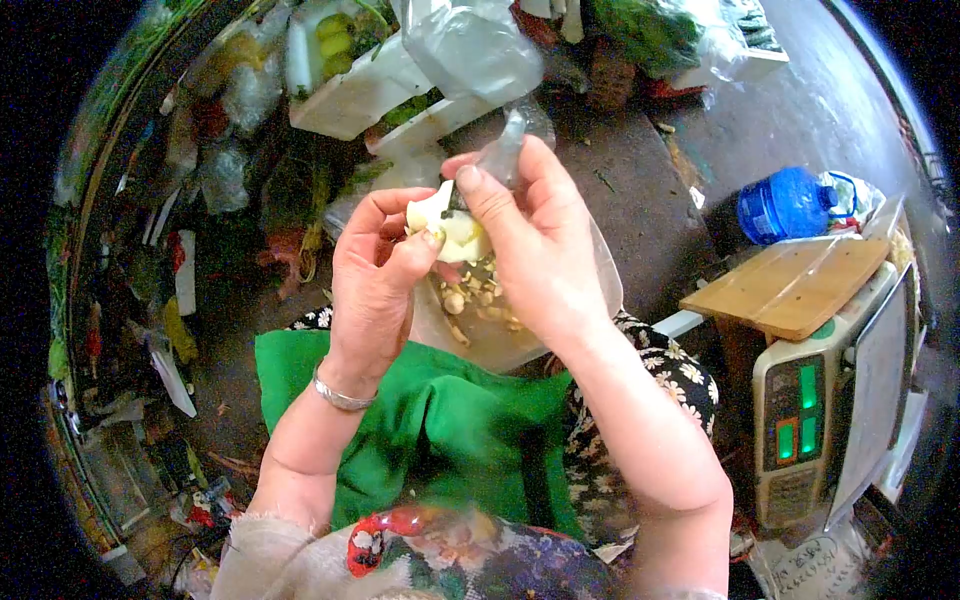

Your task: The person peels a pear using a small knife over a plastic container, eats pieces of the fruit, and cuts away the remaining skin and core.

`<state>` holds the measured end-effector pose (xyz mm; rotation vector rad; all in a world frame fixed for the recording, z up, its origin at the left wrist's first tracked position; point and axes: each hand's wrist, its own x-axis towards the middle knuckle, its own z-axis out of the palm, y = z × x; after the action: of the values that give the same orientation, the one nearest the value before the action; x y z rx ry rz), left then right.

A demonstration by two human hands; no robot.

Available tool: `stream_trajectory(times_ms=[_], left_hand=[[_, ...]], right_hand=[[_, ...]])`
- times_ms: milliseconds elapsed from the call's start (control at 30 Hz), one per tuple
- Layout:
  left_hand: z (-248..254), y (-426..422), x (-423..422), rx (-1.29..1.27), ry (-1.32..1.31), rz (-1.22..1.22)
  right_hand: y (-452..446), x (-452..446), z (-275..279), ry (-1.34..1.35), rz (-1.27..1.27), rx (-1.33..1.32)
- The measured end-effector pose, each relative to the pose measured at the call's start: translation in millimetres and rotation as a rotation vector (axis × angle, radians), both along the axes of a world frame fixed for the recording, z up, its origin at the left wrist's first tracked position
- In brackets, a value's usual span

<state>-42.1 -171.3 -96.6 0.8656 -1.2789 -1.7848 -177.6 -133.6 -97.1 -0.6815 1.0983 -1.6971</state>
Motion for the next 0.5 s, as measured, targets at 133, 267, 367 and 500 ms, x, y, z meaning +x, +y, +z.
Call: stream_trajectory(times_ms=[133,267,367,500], left_hand=[[1.7,6.7,-1.8,-0.013,0.025,0.021],[0.7,10.2,-2.8,-0.013,0.009,0.000],[-2.3,11.0,-2.6,-0.066,-0.049,-0.024],[-3.5,0.3,-1.4,0.010,0.032,-0.028]], right_hand=[[-0.3,-0.8,1.8,-0.048,-0.003,-0.018],[-1.7,-6.9,-0.7,-0.064,0.003,-0.027],[-2.3,-11.1,3.9,-0.185,-0.006,-0.003],[0.1,-14.1,3.4,-0.207,0.087,0.003]])
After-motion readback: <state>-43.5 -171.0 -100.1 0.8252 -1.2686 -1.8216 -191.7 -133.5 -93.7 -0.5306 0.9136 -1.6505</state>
